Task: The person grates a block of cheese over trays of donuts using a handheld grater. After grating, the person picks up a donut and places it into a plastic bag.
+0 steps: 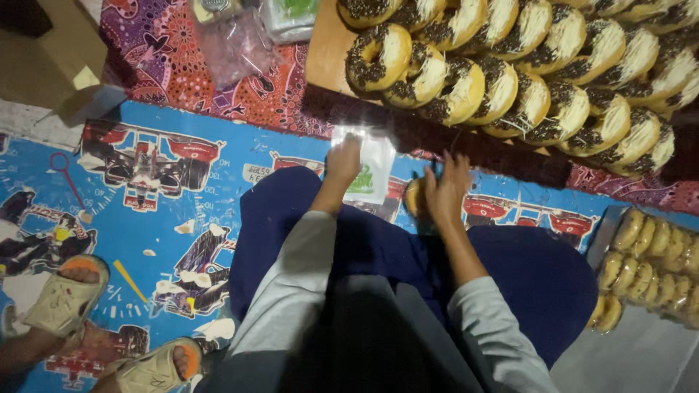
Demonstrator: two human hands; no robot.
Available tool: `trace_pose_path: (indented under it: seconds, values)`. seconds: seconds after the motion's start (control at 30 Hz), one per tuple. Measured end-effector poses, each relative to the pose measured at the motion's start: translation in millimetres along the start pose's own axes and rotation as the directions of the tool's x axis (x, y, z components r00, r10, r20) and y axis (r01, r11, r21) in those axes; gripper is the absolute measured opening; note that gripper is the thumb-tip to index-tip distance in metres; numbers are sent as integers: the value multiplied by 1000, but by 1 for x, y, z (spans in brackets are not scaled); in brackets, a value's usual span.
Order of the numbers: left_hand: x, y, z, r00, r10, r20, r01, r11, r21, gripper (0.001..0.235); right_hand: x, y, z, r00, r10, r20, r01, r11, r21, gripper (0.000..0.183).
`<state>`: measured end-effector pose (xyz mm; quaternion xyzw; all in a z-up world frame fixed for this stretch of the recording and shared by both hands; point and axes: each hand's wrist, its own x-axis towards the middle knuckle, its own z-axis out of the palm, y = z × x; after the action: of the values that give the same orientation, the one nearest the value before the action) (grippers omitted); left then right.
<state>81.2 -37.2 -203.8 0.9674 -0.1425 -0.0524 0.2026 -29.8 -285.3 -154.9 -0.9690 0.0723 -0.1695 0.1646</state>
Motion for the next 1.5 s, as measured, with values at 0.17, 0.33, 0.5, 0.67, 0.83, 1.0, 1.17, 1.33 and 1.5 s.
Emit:
trace_pose_path:
  seconds: [0.17, 0.33, 0.5, 0.67, 0.83, 1.0, 1.17, 1.33, 1.5]
  values:
    - [-42, 36, -55, 994, 75, -78, -86, 983, -163, 12, 59, -65, 5, 944, -44, 327, -144, 837, 528, 51]
    - [-60, 56, -134, 854, -157, -496, -205, 775, -598, 70, 77, -115, -44, 877, -362, 316, 39, 708, 705, 14]
    - [-56, 59, -155, 807, -484, -337, 6, 578, -816, 42, 58, -150, -112, 942, -335, -18, 278, 749, 601, 34]
    - [-88, 100, -167, 832, -164, -530, -120, 879, -462, 28, 54, -173, -148, 927, -315, 201, 153, 811, 565, 41]
    - [-91, 119, -194, 822, -423, -381, -376, 98, -921, 55, 86, -176, -146, 854, -512, 94, 343, 689, 639, 72]
    - [-48, 71, -185, 972, -235, 23, -135, -631, -764, 29, 97, -199, -166, 726, -601, 335, 326, 729, 602, 49]
    - [-19, 16, -182, 966, -198, -166, -257, -813, -523, 18, 185, -154, -168, 919, -186, 349, 42, 923, 382, 72]
    - [-17, 6, -197, 981, -159, -107, -184, -937, -296, 35, 228, -147, -106, 911, -364, 193, 379, 924, -48, 108]
    - [-15, 1, -203, 967, -252, -25, -250, -932, -261, 52, 174, -168, -148, 962, -245, 124, 217, 955, 204, 92]
